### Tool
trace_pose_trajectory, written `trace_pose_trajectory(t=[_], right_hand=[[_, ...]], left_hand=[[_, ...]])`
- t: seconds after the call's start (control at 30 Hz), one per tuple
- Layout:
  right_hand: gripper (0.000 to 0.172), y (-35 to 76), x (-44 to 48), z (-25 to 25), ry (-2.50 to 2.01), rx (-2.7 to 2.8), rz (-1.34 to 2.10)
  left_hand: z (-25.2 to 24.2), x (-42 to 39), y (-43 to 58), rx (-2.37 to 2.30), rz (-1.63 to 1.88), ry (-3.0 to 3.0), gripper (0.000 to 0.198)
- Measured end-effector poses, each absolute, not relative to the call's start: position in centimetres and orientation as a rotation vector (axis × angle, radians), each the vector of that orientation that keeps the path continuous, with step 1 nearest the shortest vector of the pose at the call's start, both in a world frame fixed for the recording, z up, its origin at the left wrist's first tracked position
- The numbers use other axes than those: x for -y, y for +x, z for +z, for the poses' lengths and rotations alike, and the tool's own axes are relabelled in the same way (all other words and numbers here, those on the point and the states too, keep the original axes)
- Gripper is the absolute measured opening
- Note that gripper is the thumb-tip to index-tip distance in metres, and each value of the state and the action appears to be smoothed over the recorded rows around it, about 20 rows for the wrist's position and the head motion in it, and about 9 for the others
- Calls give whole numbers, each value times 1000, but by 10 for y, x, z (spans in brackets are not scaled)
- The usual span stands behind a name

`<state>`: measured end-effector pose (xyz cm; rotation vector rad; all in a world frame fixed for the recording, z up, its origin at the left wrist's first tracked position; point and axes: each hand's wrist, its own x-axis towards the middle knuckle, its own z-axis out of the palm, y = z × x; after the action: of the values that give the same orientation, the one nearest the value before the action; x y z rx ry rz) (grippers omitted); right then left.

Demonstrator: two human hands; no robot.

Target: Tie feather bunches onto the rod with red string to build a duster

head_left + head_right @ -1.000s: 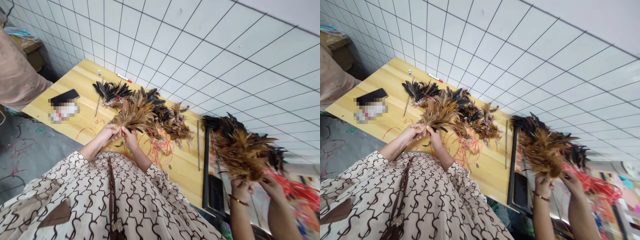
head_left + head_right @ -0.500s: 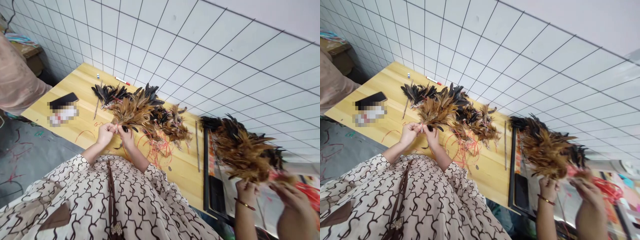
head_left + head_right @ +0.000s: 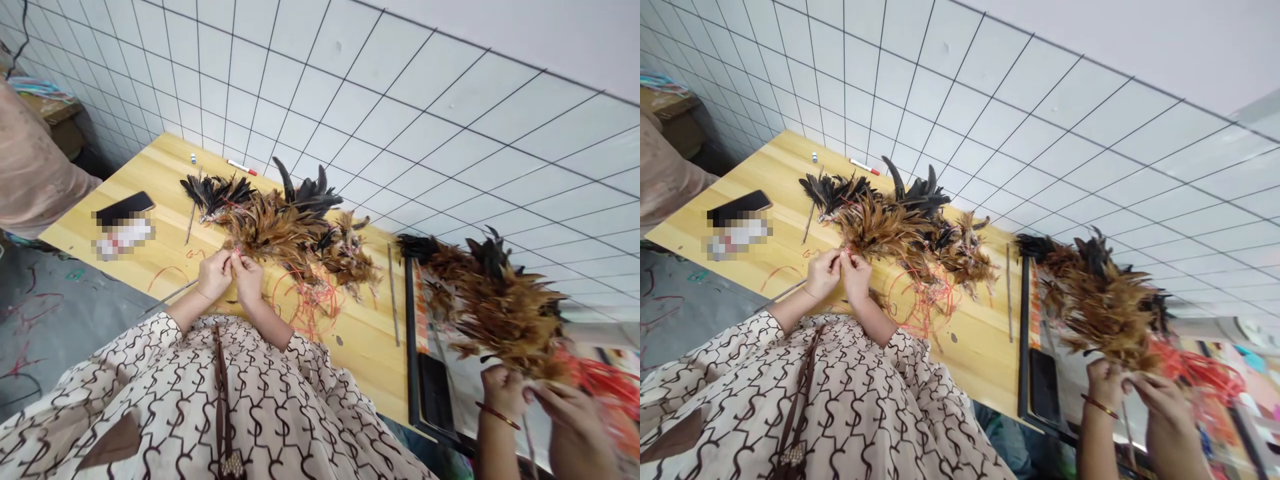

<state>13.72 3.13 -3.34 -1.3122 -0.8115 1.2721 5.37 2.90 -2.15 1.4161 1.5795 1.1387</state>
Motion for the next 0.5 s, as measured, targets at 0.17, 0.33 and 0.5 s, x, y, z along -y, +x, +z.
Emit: trace_pose_trajectory(t=[0.17,0.33,0.5], right_hand=[[31,146,-34,-31,-1222,607,1382],[30,155,-34,-32,-1199,577,1429],[32,159,-31,-28,-1176,635,1472]], left_hand=[[-23,-25,61,-1447,1259,1372,11],[-21,-23,61,-1304,1301,1156,17],[-16,-21,55,-1212,1216,929,29]])
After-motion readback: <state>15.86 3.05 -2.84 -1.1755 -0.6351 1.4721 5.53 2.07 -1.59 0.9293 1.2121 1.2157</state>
